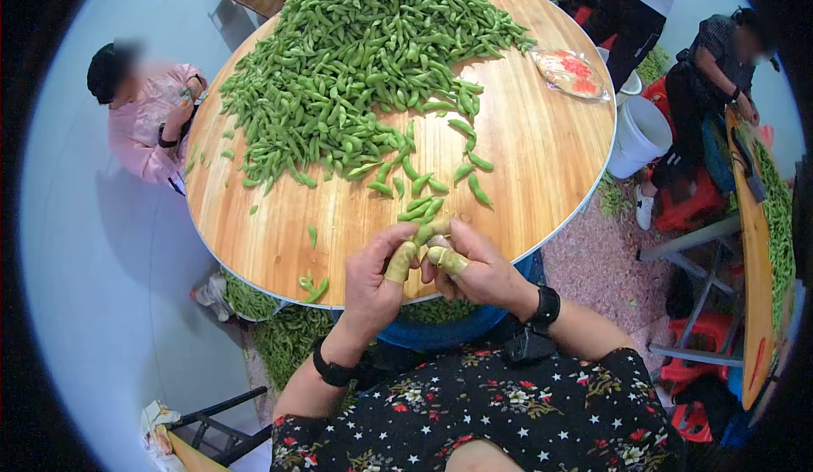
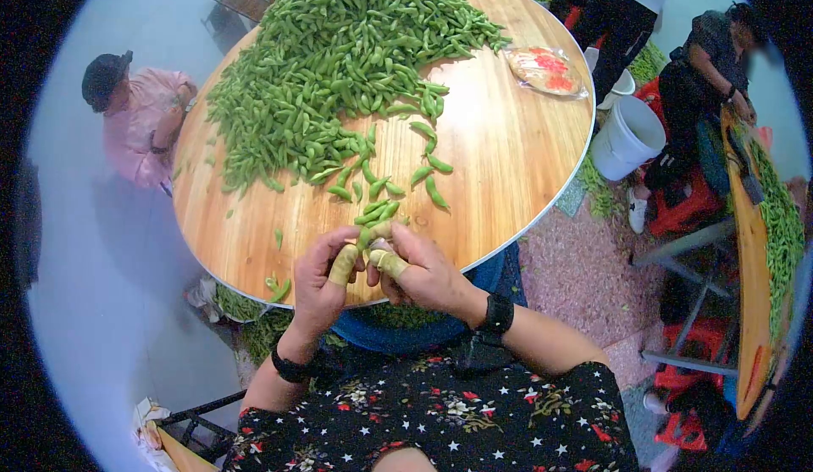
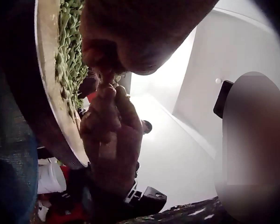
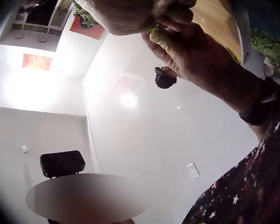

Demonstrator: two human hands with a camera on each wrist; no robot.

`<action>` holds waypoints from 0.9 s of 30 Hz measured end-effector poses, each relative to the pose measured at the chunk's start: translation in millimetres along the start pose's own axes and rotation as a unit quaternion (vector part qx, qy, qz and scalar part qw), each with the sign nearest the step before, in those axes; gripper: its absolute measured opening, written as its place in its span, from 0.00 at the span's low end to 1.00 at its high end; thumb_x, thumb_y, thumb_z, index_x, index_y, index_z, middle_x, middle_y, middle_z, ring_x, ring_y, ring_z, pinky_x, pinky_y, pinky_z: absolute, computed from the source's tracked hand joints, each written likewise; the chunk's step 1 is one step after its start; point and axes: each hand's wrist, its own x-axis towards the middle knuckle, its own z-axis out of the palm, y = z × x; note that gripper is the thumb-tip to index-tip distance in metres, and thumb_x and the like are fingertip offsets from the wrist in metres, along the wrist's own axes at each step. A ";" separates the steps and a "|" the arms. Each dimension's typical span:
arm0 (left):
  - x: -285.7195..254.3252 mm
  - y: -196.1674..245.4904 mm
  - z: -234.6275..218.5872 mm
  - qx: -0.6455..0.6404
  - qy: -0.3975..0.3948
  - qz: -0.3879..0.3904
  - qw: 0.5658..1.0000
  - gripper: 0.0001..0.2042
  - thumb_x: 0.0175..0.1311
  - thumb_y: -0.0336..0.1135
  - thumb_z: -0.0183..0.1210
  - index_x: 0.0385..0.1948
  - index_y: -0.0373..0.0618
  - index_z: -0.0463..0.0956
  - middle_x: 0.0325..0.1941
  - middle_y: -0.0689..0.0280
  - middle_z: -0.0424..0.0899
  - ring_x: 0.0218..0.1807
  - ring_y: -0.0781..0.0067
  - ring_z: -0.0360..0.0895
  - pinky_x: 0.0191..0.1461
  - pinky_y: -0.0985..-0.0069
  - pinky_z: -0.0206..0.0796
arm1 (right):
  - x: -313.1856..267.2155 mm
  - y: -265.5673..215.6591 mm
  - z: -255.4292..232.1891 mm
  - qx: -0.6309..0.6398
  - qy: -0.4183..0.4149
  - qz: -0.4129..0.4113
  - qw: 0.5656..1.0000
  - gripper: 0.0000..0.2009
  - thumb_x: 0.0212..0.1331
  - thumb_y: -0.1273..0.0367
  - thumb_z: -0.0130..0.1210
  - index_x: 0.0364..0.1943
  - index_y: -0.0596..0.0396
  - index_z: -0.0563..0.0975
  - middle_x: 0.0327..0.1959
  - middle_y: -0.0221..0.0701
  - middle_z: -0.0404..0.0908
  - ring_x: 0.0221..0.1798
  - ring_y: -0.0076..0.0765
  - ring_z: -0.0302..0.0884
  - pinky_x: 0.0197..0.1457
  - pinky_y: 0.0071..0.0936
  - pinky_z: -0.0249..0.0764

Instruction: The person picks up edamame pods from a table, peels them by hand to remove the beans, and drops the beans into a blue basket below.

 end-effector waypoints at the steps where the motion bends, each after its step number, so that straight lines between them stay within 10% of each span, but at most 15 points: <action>1: -0.1 0.7 -0.2 -0.012 -0.002 -0.013 1.000 0.11 0.64 0.23 0.52 0.46 0.39 0.76 0.33 0.65 0.81 0.33 0.80 0.77 0.36 0.81 0.69 | 0.4 0.1 1.3 0.026 -0.003 0.003 1.000 0.11 0.71 0.65 0.40 0.51 0.54 0.66 0.28 0.29 0.75 0.18 0.19 0.68 0.19 0.18 0.65; 9: 2.0 1.0 -7.4 0.038 -0.036 0.014 0.999 0.16 0.65 0.23 0.50 0.54 0.40 0.74 0.34 0.67 0.81 0.31 0.81 0.75 0.36 0.82 0.68 | -0.8 -0.6 5.4 0.095 -0.010 0.013 0.995 0.11 0.70 0.66 0.42 0.52 0.53 0.65 0.28 0.29 0.74 0.17 0.19 0.67 0.18 0.17 0.63; 12: -0.5 4.8 -8.2 0.192 -0.023 0.238 0.952 0.15 0.66 0.24 0.50 0.54 0.41 0.74 0.31 0.70 0.79 0.28 0.83 0.73 0.32 0.84 0.65 | -4.3 -6.5 4.5 0.090 -0.031 0.040 0.995 0.12 0.69 0.66 0.44 0.52 0.52 0.65 0.29 0.30 0.74 0.17 0.19 0.65 0.18 0.15 0.61; 13: -6.4 10.5 -8.4 0.032 -0.047 0.043 0.997 0.15 0.67 0.26 0.50 0.54 0.42 0.74 0.30 0.71 0.78 0.26 0.84 0.71 0.30 0.86 0.63 | -4.6 -7.8 5.7 0.119 -0.034 0.051 0.991 0.10 0.69 0.67 0.43 0.51 0.52 0.65 0.27 0.29 0.74 0.16 0.19 0.66 0.16 0.16 0.61; 15: -7.7 4.0 -8.9 -0.300 -0.077 -0.230 0.923 0.14 0.70 0.30 0.48 0.55 0.45 0.74 0.26 0.73 0.75 0.23 0.88 0.66 0.24 0.90 0.56 | -2.4 -4.8 3.7 0.150 -0.037 0.063 0.986 0.09 0.69 0.68 0.42 0.49 0.52 0.66 0.26 0.28 0.75 0.14 0.20 0.66 0.15 0.16 0.61; 20: -7.2 -11.9 -8.9 -0.420 -0.102 -0.261 0.863 0.15 0.67 0.29 0.52 0.55 0.44 0.73 0.26 0.70 0.76 0.25 0.84 0.71 0.26 0.86 0.62 | 5.0 13.1 -5.5 0.248 -0.047 0.136 0.958 0.09 0.69 0.67 0.42 0.49 0.52 0.65 0.25 0.31 0.75 0.14 0.24 0.70 0.14 0.18 0.66; 21: -8.5 -10.3 -5.4 -0.167 -0.060 -0.098 0.979 0.14 0.65 0.29 0.55 0.51 0.41 0.75 0.27 0.69 0.78 0.26 0.80 0.73 0.28 0.82 0.66 | 3.9 10.3 -4.5 0.248 -0.046 0.136 0.958 0.09 0.69 0.67 0.42 0.49 0.52 0.65 0.25 0.31 0.75 0.14 0.24 0.70 0.14 0.18 0.66; 23: -6.6 -1.5 -7.5 0.216 -0.027 0.149 0.965 0.11 0.58 0.25 0.60 0.42 0.36 0.77 0.29 0.66 0.81 0.31 0.75 0.78 0.35 0.74 0.72 | 0.6 -1.5 -0.8 0.183 0.001 0.153 0.971 0.10 0.69 0.66 0.41 0.50 0.52 0.65 0.23 0.29 0.75 0.13 0.24 0.70 0.14 0.18 0.66; 27: -11.3 -17.6 -6.4 0.275 -0.003 0.190 0.943 0.08 0.60 0.25 0.58 0.41 0.37 0.77 0.28 0.64 0.81 0.29 0.76 0.77 0.33 0.77 0.70 | -3.4 -10.1 10.5 0.116 0.035 0.155 0.981 0.09 0.70 0.66 0.41 0.48 0.53 0.66 0.23 0.29 0.74 0.14 0.23 0.70 0.14 0.17 0.66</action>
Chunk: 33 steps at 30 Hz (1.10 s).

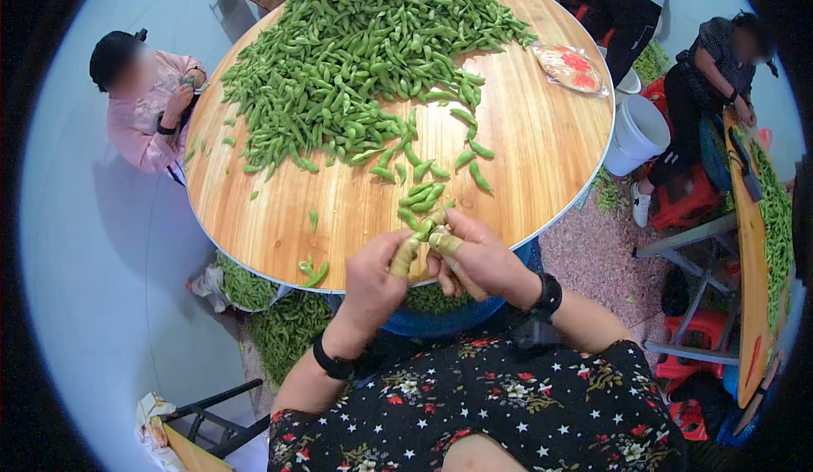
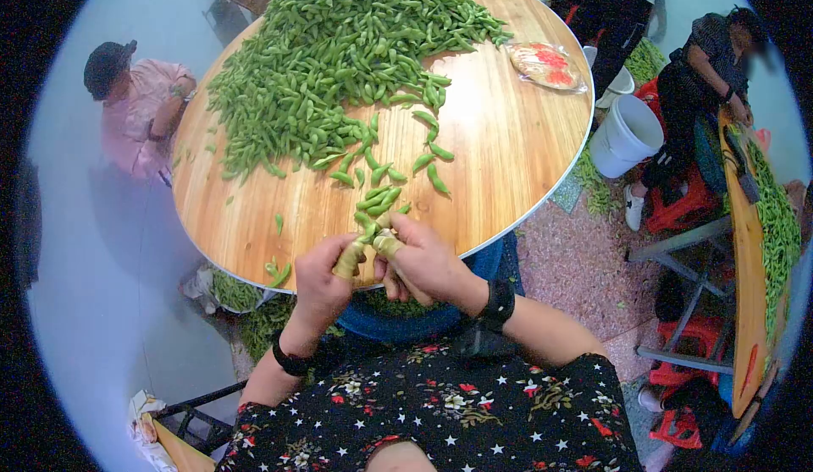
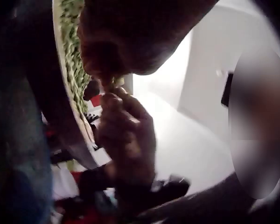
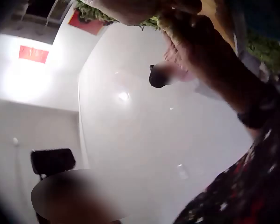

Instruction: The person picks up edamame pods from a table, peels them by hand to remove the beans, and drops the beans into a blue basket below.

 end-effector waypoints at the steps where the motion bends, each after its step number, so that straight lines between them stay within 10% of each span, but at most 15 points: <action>1: -0.7 0.9 1.5 -0.159 -0.013 -0.168 0.973 0.07 0.61 0.25 0.57 0.40 0.38 0.78 0.27 0.63 0.81 0.28 0.75 0.78 0.32 0.78 0.69 | 0.9 0.4 0.3 -0.122 0.026 -0.041 0.991 0.09 0.68 0.66 0.42 0.46 0.54 0.67 0.25 0.31 0.75 0.15 0.23 0.72 0.15 0.19 0.67; 2: -1.2 1.3 3.2 -0.310 -0.025 -0.326 0.893 0.06 0.62 0.25 0.55 0.39 0.38 0.78 0.27 0.62 0.82 0.27 0.74 0.78 0.32 0.79 0.69 | 1.4 0.6 0.1 -0.243 0.052 -0.081 0.965 0.10 0.67 0.65 0.44 0.45 0.56 0.68 0.27 0.33 0.76 0.16 0.24 0.74 0.16 0.21 0.68; 3: -1.5 -0.4 5.9 -0.310 -0.026 -0.325 0.893 0.06 0.62 0.25 0.55 0.39 0.38 0.78 0.27 0.62 0.82 0.27 0.74 0.78 0.32 0.79 0.69 | 1.8 -0.9 -1.7 -0.243 0.053 -0.082 0.965 0.10 0.67 0.65 0.44 0.45 0.56 0.68 0.27 0.33 0.76 0.16 0.24 0.74 0.16 0.21 0.68; 6: -1.3 -5.1 11.3 -0.203 0.002 -0.208 0.957 0.06 0.64 0.27 0.55 0.38 0.38 0.78 0.26 0.61 0.81 0.25 0.73 0.78 0.31 0.79 0.68 | 3.0 -4.2 -6.3 -0.298 0.040 -0.088 0.950 0.12 0.63 0.63 0.52 0.41 0.58 0.70 0.27 0.36 0.77 0.21 0.31 0.77 0.22 0.27 0.71; 8: 1.1 -5.0 11.0 -0.101 0.003 -0.125 0.987 0.06 0.62 0.26 0.54 0.37 0.37 0.77 0.25 0.60 0.81 0.26 0.67 0.79 0.32 0.74 0.69 | 3.6 -2.3 -6.1 -0.436 0.151 -0.315 0.829 0.15 0.58 0.62 0.58 0.39 0.59 0.70 0.24 0.37 0.75 0.26 0.41 0.77 0.30 0.33 0.72; 11: 4.8 -0.8 10.0 -0.046 0.018 -0.050 0.998 0.07 0.58 0.24 0.54 0.37 0.37 0.77 0.27 0.56 0.80 0.29 0.57 0.79 0.34 0.70 0.70 | 15.9 -1.3 -12.2 -0.466 0.132 -0.389 0.784 0.15 0.55 0.63 0.60 0.37 0.59 0.71 0.23 0.40 0.74 0.31 0.49 0.75 0.36 0.37 0.70; 15: 5.9 3.2 7.1 -0.073 0.019 -0.048 0.996 0.09 0.54 0.22 0.54 0.37 0.37 0.76 0.29 0.53 0.80 0.32 0.50 0.78 0.36 0.66 0.70 | 19.2 2.9 -16.8 -0.453 0.085 -0.315 0.830 0.12 0.53 0.66 0.60 0.34 0.59 0.72 0.23 0.41 0.73 0.30 0.49 0.74 0.34 0.39 0.69; 27: -3.7 36.5 -34.0 0.049 -0.086 -0.086 0.991 0.06 0.53 0.28 0.58 0.33 0.41 0.76 0.27 0.54 0.78 0.31 0.52 0.78 0.32 0.64 0.69 | 20.2 10.8 -21.9 -0.507 0.094 -0.373 0.771 0.07 0.48 0.75 0.54 0.33 0.58 0.71 0.26 0.46 0.75 0.33 0.54 0.77 0.34 0.42 0.71; 33: -17.1 21.7 -110.5 0.286 -0.251 -0.210 0.901 0.11 0.57 0.38 0.60 0.38 0.46 0.79 0.34 0.57 0.81 0.35 0.53 0.79 0.37 0.62 0.70 | -16.3 -3.5 -18.5 -0.555 -0.216 -0.192 0.780 0.10 0.47 0.74 0.52 0.36 0.54 0.72 0.24 0.44 0.75 0.31 0.55 0.76 0.32 0.44 0.70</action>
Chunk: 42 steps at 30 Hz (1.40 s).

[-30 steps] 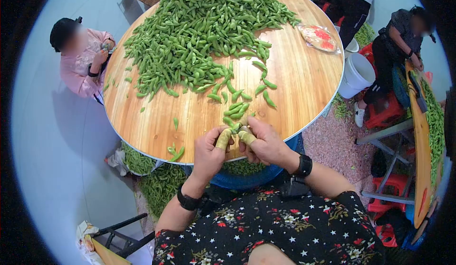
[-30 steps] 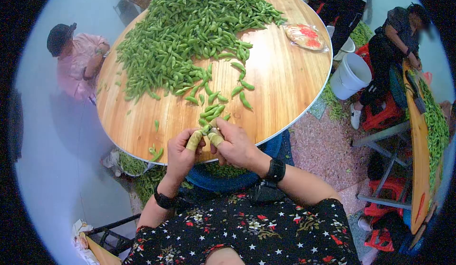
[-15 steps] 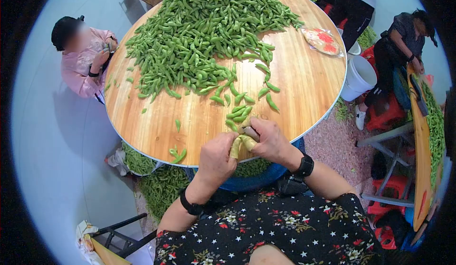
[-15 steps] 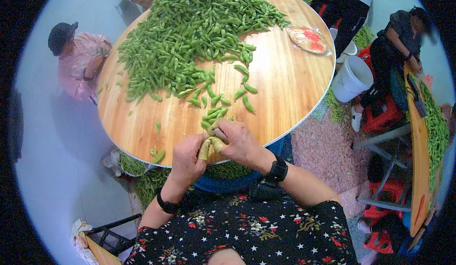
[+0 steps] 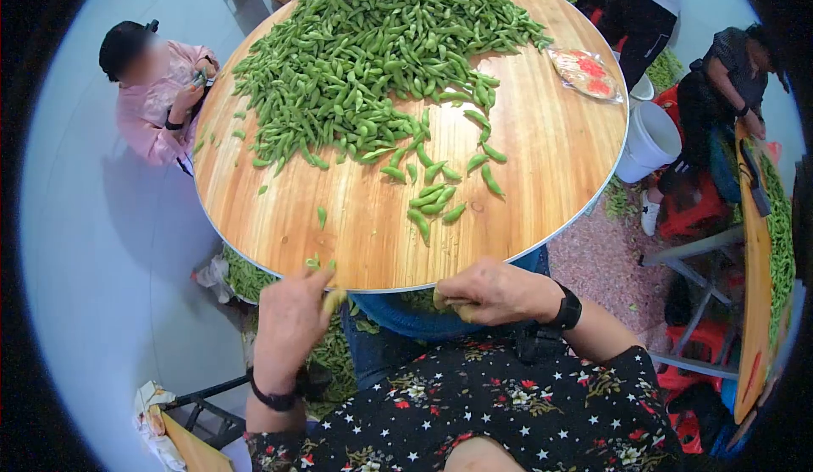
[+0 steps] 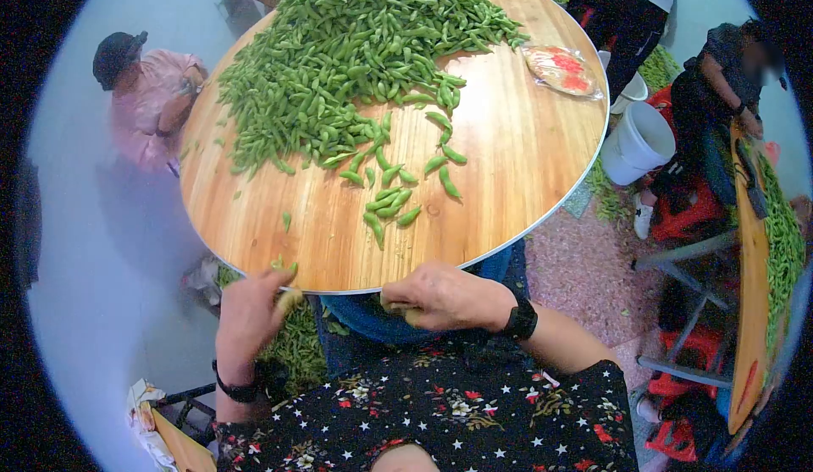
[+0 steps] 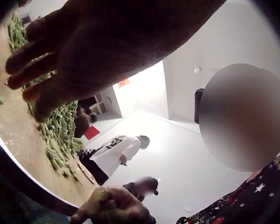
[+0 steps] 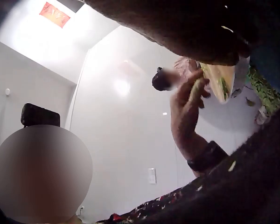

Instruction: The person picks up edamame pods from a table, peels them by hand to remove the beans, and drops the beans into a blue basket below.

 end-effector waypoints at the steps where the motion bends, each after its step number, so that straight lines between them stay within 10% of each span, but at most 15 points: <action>1: 8.9 0.3 -1.3 0.001 0.000 -0.002 1.000 0.11 0.57 0.38 0.60 0.38 0.46 0.79 0.34 0.57 0.81 0.35 0.53 0.79 0.37 0.62 0.70 | -0.8 1.8 4.4 0.006 0.026 -0.018 0.999 0.10 0.49 0.74 0.51 0.38 0.53 0.73 0.25 0.44 0.75 0.31 0.56 0.75 0.33 0.45 0.70; 7: 137.2 7.3 17.4 -0.021 0.254 0.230 0.939 0.03 0.57 0.25 0.50 0.31 0.40 0.71 0.28 0.56 0.76 0.36 0.52 0.76 0.38 0.63 0.70 | 2.4 -6.7 2.5 -0.011 0.029 -0.002 1.000 0.08 0.57 0.71 0.51 0.41 0.53 0.74 0.28 0.44 0.78 0.34 0.53 0.77 0.36 0.43 0.72; 14: 187.2 0.4 48.9 -0.009 0.204 0.173 0.964 0.05 0.56 0.23 0.51 0.34 0.39 0.71 0.29 0.56 0.78 0.36 0.60 0.78 0.36 0.66 0.71 | 15.4 15.0 -3.7 0.086 0.290 0.016 0.953 0.14 0.67 0.66 0.45 0.51 0.55 0.74 0.33 0.38 0.79 0.36 0.39 0.78 0.42 0.32 0.72; 17: 154.5 11.6 31.4 -0.323 0.092 0.077 0.939 0.08 0.60 0.24 0.53 0.41 0.40 0.71 0.31 0.61 0.79 0.35 0.72 0.78 0.35 0.74 0.71 | 19.2 24.9 2.4 0.104 0.322 0.034 0.940 0.15 0.67 0.65 0.44 0.52 0.57 0.73 0.33 0.37 0.78 0.35 0.32 0.77 0.41 0.31 0.72; 19: 131.7 22.0 28.2 -0.671 -0.004 0.017 0.741 0.09 0.62 0.25 0.55 0.44 0.42 0.71 0.33 0.66 0.79 0.34 0.79 0.75 0.35 0.81 0.69 | 20.7 23.7 5.6 0.144 0.327 0.053 0.932 0.15 0.68 0.65 0.44 0.52 0.58 0.73 0.32 0.36 0.78 0.33 0.30 0.77 0.38 0.29 0.72; 22: 109.3 39.9 41.9 -0.734 0.049 0.055 0.675 0.07 0.62 0.25 0.56 0.40 0.43 0.72 0.35 0.69 0.79 0.35 0.78 0.75 0.34 0.82 0.68 | 29.2 14.0 3.2 0.312 0.268 0.087 0.907 0.14 0.68 0.65 0.42 0.52 0.57 0.71 0.31 0.33 0.78 0.26 0.25 0.75 0.28 0.23 0.70; 24: 100.3 46.4 51.8 -0.715 0.072 0.061 0.693 0.08 0.60 0.23 0.58 0.39 0.42 0.72 0.35 0.69 0.78 0.35 0.79 0.75 0.33 0.80 0.68 | 34.2 9.3 4.8 0.502 0.245 0.093 0.824 0.13 0.69 0.65 0.41 0.52 0.55 0.68 0.29 0.28 0.76 0.20 0.19 0.70 0.20 0.16 0.64; 27: 91.8 49.9 61.3 -0.437 0.228 0.125 0.861 0.09 0.57 0.19 0.58 0.39 0.38 0.72 0.30 0.65 0.78 0.31 0.78 0.76 0.35 0.79 0.69 | 39.1 11.6 6.5 0.533 0.269 0.049 0.801 0.12 0.70 0.64 0.41 0.51 0.54 0.66 0.28 0.27 0.75 0.18 0.18 0.68 0.18 0.15 0.63; 31: 87.4 57.2 57.1 -0.347 0.313 0.160 0.869 0.09 0.60 0.21 0.55 0.41 0.38 0.74 0.27 0.63 0.77 0.29 0.76 0.76 0.35 0.79 0.68 | 37.3 11.1 3.1 0.510 0.257 0.082 0.817 0.12 0.71 0.63 0.40 0.50 0.54 0.67 0.28 0.26 0.74 0.17 0.18 0.66 0.17 0.15 0.61; 42: 77.2 58.8 52.5 -0.559 0.082 0.122 0.816 0.18 0.67 0.26 0.47 0.59 0.38 0.70 0.22 0.69 0.72 0.25 0.81 0.67 0.31 0.81 0.63 | 32.1 3.4 4.3 0.504 0.260 0.069 0.820 0.11 0.71 0.64 0.42 0.49 0.53 0.68 0.24 0.26 0.73 0.13 0.17 0.64 0.14 0.15 0.59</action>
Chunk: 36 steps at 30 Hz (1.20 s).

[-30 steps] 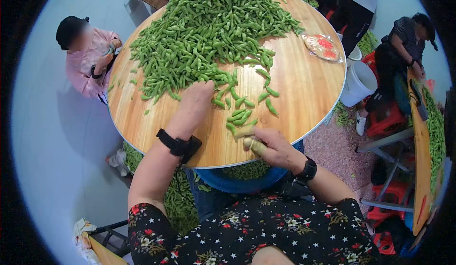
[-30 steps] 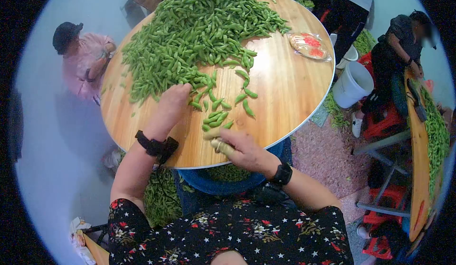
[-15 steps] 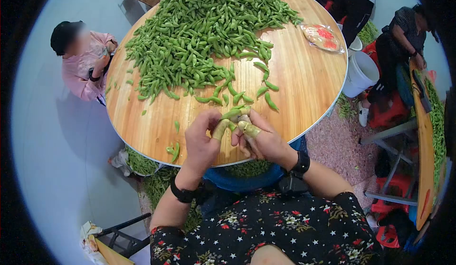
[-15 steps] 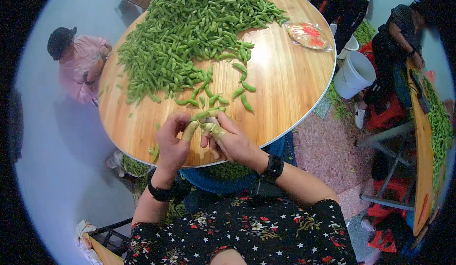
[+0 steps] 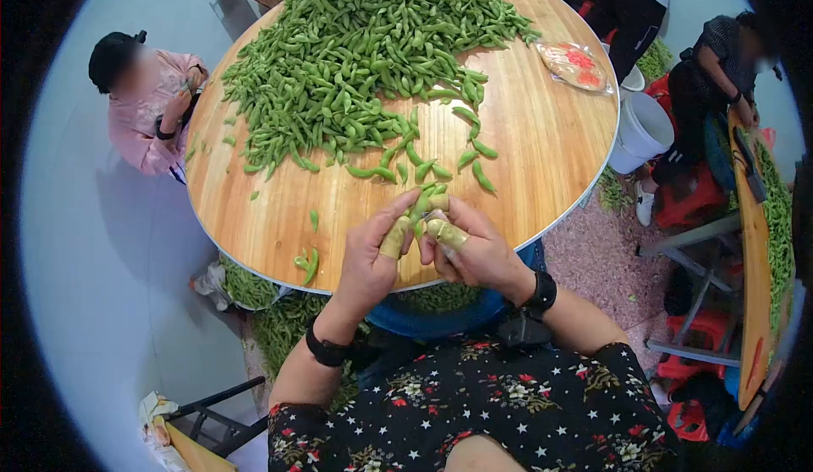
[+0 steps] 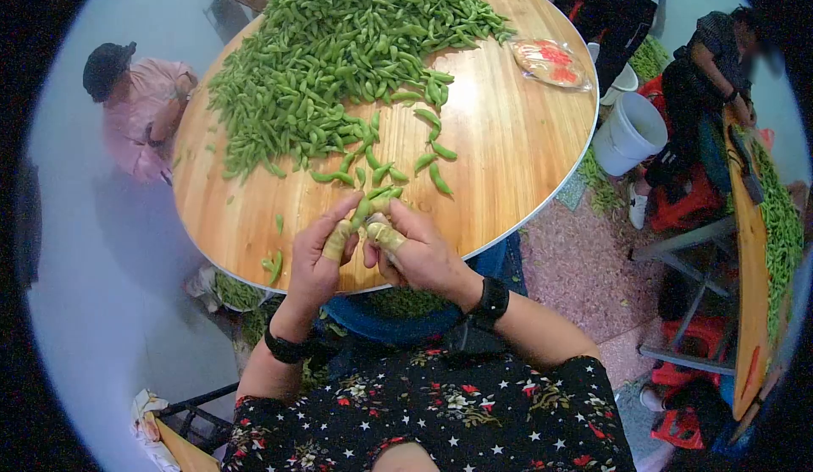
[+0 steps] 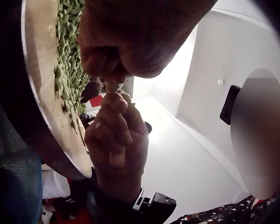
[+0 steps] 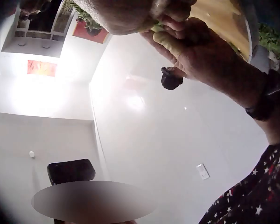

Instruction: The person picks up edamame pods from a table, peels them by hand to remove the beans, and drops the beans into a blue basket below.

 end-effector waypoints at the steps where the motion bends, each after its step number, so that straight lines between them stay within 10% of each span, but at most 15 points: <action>1: -0.2 0.1 -0.4 0.000 0.000 0.000 1.000 0.18 0.67 0.26 0.47 0.59 0.38 0.70 0.22 0.69 0.72 0.25 0.81 0.67 0.31 0.81 0.63 | -0.2 -0.2 0.0 0.000 0.000 0.000 1.000 0.11 0.71 0.64 0.42 0.49 0.53 0.68 0.24 0.26 0.73 0.13 0.17 0.64 0.14 0.15 0.59; 4: -3.0 -0.9 0.9 0.004 -0.004 -0.006 1.000 0.18 0.67 0.27 0.47 0.58 0.38 0.70 0.22 0.70 0.71 0.25 0.81 0.68 0.31 0.80 0.64 | -2.9 0.5 -0.3 0.013 -0.005 0.008 1.000 0.11 0.71 0.64 0.41 0.50 0.52 0.67 0.23 0.26 0.73 0.12 0.17 0.63 0.13 0.15 0.58; 6: -6.6 -1.7 6.2 0.235 0.047 0.277 0.930 0.18 0.69 0.30 0.47 0.59 0.40 0.70 0.21 0.72 0.69 0.22 0.83 0.66 0.27 0.83 0.61 | -7.3 2.3 -0.3 -0.047 -0.019 -0.001 0.999 0.10 0.70 0.65 0.41 0.51 0.50 0.67 0.22 0.26 0.72 0.11 0.17 0.62 0.11 0.15 0.57; 7: -8.2 1.9 5.3 0.235 0.047 0.276 0.931 0.18 0.69 0.30 0.47 0.59 0.40 0.70 0.21 0.72 0.69 0.22 0.83 0.66 0.27 0.83 0.61 | -6.3 1.2 -0.5 -0.047 -0.019 0.000 0.999 0.10 0.70 0.65 0.41 0.51 0.50 0.67 0.22 0.26 0.72 0.11 0.17 0.62 0.11 0.15 0.57; 8: -11.5 9.1 3.8 -0.001 0.018 0.040 0.999 0.17 0.70 0.32 0.47 0.59 0.41 0.70 0.21 0.73 0.69 0.21 0.84 0.64 0.24 0.84 0.58 | -5.1 0.3 -0.8 0.040 -0.024 0.047 0.998 0.10 0.70 0.66 0.41 0.51 0.49 0.66 0.21 0.26 0.73 0.10 0.18 0.62 0.10 0.15 0.57; 9: -15.2 13.0 2.2 -0.237 -0.014 -0.201 0.950 0.17 0.70 0.34 0.47 0.59 0.42 0.70 0.20 0.75 0.68 0.20 0.86 0.62 0.22 0.86 0.55 | -5.1 0.4 -0.6 0.127 -0.027 0.092 0.987 0.10 0.69 0.66 0.40 0.52 0.49 0.66 0.21 0.26 0.73 0.10 0.18 0.62 0.10 0.15 0.57; 14: -9.6 -17.6 -0.3 -0.533 -0.082 -0.233 0.810 0.16 0.71 0.35 0.49 0.56 0.42 0.72 0.23 0.75 0.70 0.20 0.86 0.63 0.21 0.86 0.55 | 1.1 4.2 -8.4 0.214 -0.042 0.139 0.966 0.11 0.69 0.66 0.38 0.52 0.49 0.66 0.22 0.29 0.74 0.10 0.21 0.64 0.09 0.16 0.59; 16: -8.8 -17.1 5.6 -0.063 0.022 -0.081 0.994 0.14 0.68 0.33 0.53 0.52 0.41 0.74 0.26 0.72 0.75 0.21 0.82 0.69 0.22 0.84 0.59 | 2.9 2.3 -7.1 0.122 0.015 0.124 0.985 0.11 0.69 0.67 0.38 0.51 0.51 0.66 0.22 0.30 0.74 0.11 0.23 0.67 0.09 0.17 0.60; 17: -7.1 -18.2 5.0 -0.063 0.022 -0.081 0.994 0.14 0.68 0.33 0.53 0.52 0.41 0.74 0.26 0.72 0.75 0.21 0.82 0.69 0.22 0.84 0.59 | 3.7 2.8 -7.3 0.122 0.015 0.124 0.985 0.11 0.69 0.67 0.38 0.51 0.51 0.66 0.22 0.30 0.74 0.11 0.23 0.67 0.09 0.17 0.60; 19: -2.9 -20.8 3.3 0.318 0.065 0.255 0.911 0.10 0.66 0.28 0.53 0.47 0.38 0.76 0.28 0.71 0.78 0.26 0.78 0.74 0.27 0.81 0.65 | 5.2 5.3 -7.9 0.087 0.022 0.113 0.989 0.10 0.69 0.67 0.38 0.49 0.53 0.66 0.22 0.30 0.74 0.12 0.24 0.69 0.10 0.19 0.62; 23: -6.0 -18.8 14.6 0.274 0.107 0.222 0.929 0.09 0.66 0.27 0.51 0.43 0.35 0.76 0.27 0.71 0.77 0.30 0.79 0.74 0.31 0.81 0.66 | 6.0 7.3 2.4 0.048 0.030 0.076 0.995 0.09 0.69 0.66 0.39 0.47 0.52 0.67 0.22 0.30 0.74 0.12 0.24 0.69 0.11 0.20 0.64; 25: -8.1 -18.2 19.8 0.048 0.122 -0.024 0.991 0.08 0.67 0.28 0.50 0.41 0.35 0.76 0.26 0.71 0.76 0.29 0.82 0.72 0.32 0.82 0.64 | 8.1 9.6 4.0 -0.064 0.070 0.066 0.993 0.08 0.69 0.65 0.41 0.45 0.52 0.69 0.22 0.29 0.74 0.11 0.23 0.68 0.11 0.20 0.64; 28: -5.6 -29.9 15.9 -0.041 0.094 -0.080 0.992 0.09 0.67 0.29 0.49 0.41 0.34 0.76 0.25 0.71 0.76 0.28 0.82 0.71 0.32 0.82 0.64 | 12.7 18.5 -5.4 -0.152 0.068 0.036 0.985 0.07 0.66 0.68 0.44 0.41 0.53 0.71 0.21 0.33 0.74 0.15 0.33 0.72 0.18 0.27 0.69; 31: -5.4 -33.5 15.8 0.035 0.081 -0.034 0.995 0.10 0.64 0.26 0.50 0.43 0.35 0.75 0.25 0.63 0.79 0.27 0.78 0.75 0.32 0.77 0.67 | 4.7 9.1 -3.5 -0.447 0.148 -0.153 0.869 0.07 0.61 0.71 0.49 0.40 0.58 0.71 0.25 0.40 0.74 0.24 0.47 0.75 0.28 0.35 0.71; 36: -7.8 -30.4 19.1 0.186 0.079 0.048 0.978 0.12 0.59 0.24 0.51 0.45 0.34 0.74 0.32 0.51 0.80 0.34 0.57 0.80 0.38 0.69 0.71 | 13.4 10.0 -7.7 -0.496 0.131 -0.306 0.802 0.09 0.53 0.74 0.52 0.37 0.62 0.70 0.32 0.46 0.72 0.36 0.57 0.72 0.38 0.43 0.70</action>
